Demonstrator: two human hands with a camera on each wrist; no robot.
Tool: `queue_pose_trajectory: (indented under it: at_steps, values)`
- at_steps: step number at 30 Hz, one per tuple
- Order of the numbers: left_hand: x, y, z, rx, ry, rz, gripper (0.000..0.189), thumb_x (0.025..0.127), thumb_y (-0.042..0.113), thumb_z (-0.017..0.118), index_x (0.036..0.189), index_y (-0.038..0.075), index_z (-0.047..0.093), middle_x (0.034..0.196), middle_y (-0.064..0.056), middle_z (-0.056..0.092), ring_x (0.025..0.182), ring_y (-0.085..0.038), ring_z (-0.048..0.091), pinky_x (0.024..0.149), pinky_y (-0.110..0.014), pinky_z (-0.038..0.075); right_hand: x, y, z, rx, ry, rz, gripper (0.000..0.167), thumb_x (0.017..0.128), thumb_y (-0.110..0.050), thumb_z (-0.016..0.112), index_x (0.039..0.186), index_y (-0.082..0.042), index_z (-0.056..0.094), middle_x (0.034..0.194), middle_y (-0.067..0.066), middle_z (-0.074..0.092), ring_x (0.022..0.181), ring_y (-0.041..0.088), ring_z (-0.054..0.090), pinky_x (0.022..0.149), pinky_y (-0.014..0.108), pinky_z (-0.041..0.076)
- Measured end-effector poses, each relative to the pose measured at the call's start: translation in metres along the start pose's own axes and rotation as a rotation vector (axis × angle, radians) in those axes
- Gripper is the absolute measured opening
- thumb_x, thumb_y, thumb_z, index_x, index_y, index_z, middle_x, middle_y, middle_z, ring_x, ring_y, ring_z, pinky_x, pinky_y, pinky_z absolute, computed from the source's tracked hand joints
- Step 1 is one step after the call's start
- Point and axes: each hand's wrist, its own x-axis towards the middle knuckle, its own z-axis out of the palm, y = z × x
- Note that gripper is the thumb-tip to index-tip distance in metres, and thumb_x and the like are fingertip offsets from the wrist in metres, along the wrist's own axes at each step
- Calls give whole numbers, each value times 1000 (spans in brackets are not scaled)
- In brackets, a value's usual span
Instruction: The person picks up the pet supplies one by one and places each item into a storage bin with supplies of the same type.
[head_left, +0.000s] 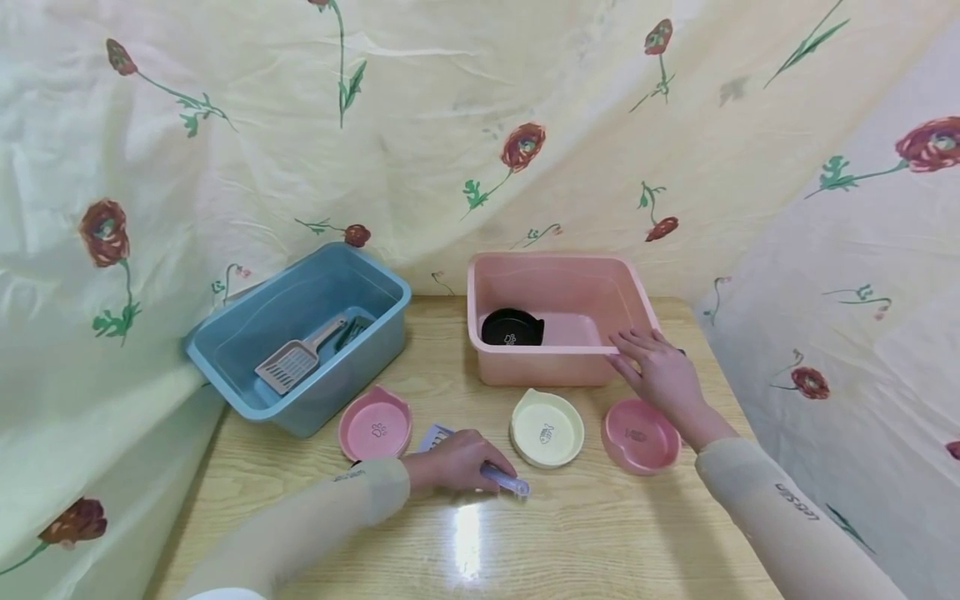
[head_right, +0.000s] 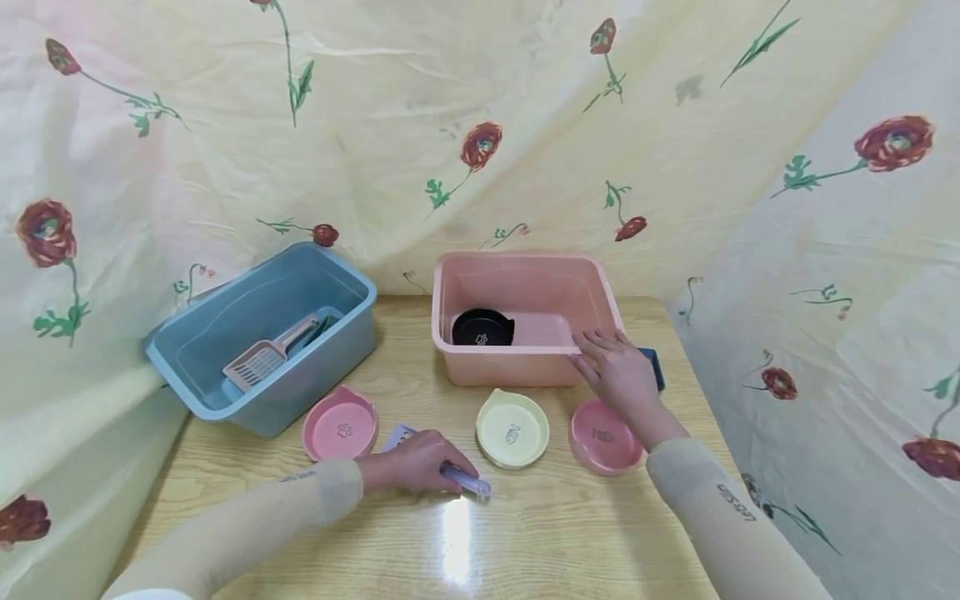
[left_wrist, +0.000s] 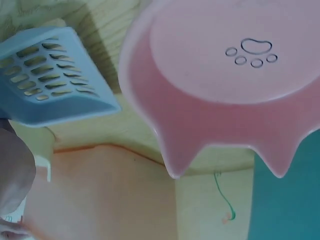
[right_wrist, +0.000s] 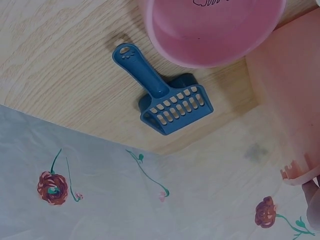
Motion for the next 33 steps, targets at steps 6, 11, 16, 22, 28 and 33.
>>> queue_pose_trajectory:
  at_steps: [6,11,16,22,28,33]
  values:
    - [-4,7,-13,-91,53,-13,33,90,21,88,123,26,82,117,15,79,103,7,69,90,-11,51,1,0,1,9,1,3,44,93,-17,82,133,1,72,133,23,71,126,46,67,115,66,44]
    - [-7,16,-24,-186,101,-7,32,90,15,88,120,23,83,115,13,80,104,8,69,93,-12,52,1,1,2,16,7,3,46,93,-17,82,133,1,72,133,22,71,126,46,67,115,65,43]
    - [-9,23,-39,-328,146,-44,30,89,14,89,118,22,84,113,11,81,102,8,69,93,-15,54,0,3,4,13,-2,10,47,93,-20,83,134,-1,72,135,22,71,127,46,66,115,65,43]
    - [-12,29,-63,-563,224,-102,29,90,13,88,118,15,83,112,5,82,100,-1,74,90,-21,60,0,3,3,18,-8,14,47,94,-20,81,136,-1,71,136,22,70,128,45,65,116,65,42]
    - [-17,35,-98,-749,297,-125,35,90,8,87,124,5,79,119,-7,80,107,-13,77,92,-29,63,0,5,3,24,-8,15,48,93,-22,81,135,-1,72,134,22,71,128,46,65,117,64,42]
    - [-26,39,-130,-821,368,-149,38,92,7,84,129,3,76,123,-8,79,109,-16,76,93,-31,62,0,4,3,27,-18,14,48,94,-21,80,136,-1,71,135,22,70,130,45,64,117,65,41]
